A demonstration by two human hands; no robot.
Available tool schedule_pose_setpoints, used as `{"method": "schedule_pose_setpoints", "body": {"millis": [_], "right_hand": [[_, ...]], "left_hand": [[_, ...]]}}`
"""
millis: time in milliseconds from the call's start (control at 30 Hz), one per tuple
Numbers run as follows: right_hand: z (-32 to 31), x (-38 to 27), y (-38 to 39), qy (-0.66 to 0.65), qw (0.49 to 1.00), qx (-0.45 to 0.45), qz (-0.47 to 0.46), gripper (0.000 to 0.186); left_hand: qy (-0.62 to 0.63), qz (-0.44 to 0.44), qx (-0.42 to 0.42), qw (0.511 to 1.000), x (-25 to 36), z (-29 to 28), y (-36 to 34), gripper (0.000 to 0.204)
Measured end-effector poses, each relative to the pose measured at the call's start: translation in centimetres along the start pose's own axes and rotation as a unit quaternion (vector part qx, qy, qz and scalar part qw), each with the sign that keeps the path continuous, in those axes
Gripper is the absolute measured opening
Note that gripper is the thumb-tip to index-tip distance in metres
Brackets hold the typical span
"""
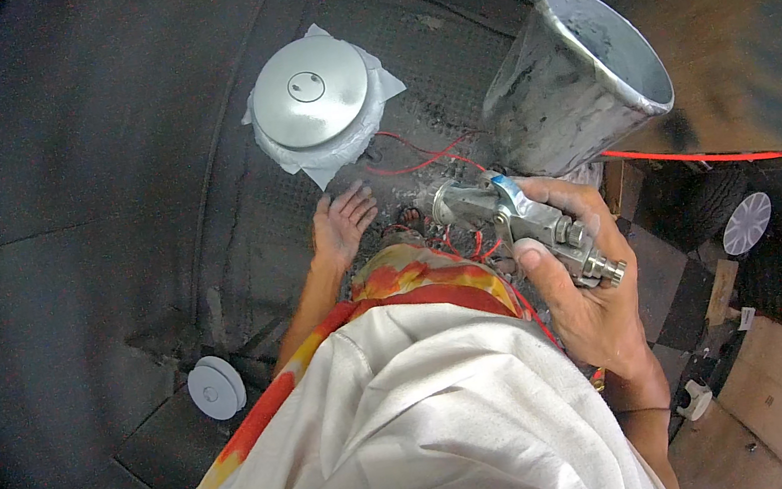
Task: Mixing paint and spray painting automotive parts in a paint booth.
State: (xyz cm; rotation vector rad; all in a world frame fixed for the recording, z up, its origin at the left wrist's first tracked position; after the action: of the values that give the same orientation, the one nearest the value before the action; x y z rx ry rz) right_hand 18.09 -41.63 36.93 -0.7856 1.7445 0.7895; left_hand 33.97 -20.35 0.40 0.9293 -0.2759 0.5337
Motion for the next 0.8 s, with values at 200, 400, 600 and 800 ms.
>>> {"method": "schedule_pose_setpoints", "body": {"millis": [200,400,600,800], "right_hand": [[-1.0,0.7,-1.3,0.054,0.998,0.034,-0.012,0.031],[-2.8,-0.2,-2.1,0.085,0.983,0.134,-0.094,0.028],[-1.9,1.0,-1.5,0.089,0.991,0.094,-0.022,0.028],[0.2,1.6,-0.4,0.063,0.998,-0.002,-0.018,0.033]], "left_hand": [[0.065,0.046,-0.074,0.994,2.0,5.2,1.8,0.065],[0.176,0.053,-0.076,0.98,3.3,7.0,2.7,0.062],[0.233,0.045,-0.065,0.969,3.0,7.1,2.8,0.06],[0.241,0.049,-0.07,0.967,2.9,6.9,2.4,0.059]]}}
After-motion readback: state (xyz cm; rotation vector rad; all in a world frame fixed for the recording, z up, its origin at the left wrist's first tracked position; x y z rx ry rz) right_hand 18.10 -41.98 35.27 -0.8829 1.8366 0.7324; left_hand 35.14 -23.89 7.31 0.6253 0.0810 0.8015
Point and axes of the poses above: each hand's wrist, its own y-axis away from the middle knuckle, its own z-axis out of the palm, x = y × z, the point moved 8 cm from there along -y, towards the middle knuckle, and after that the axes turned 2 degrees about y, right-handed, at the moved point
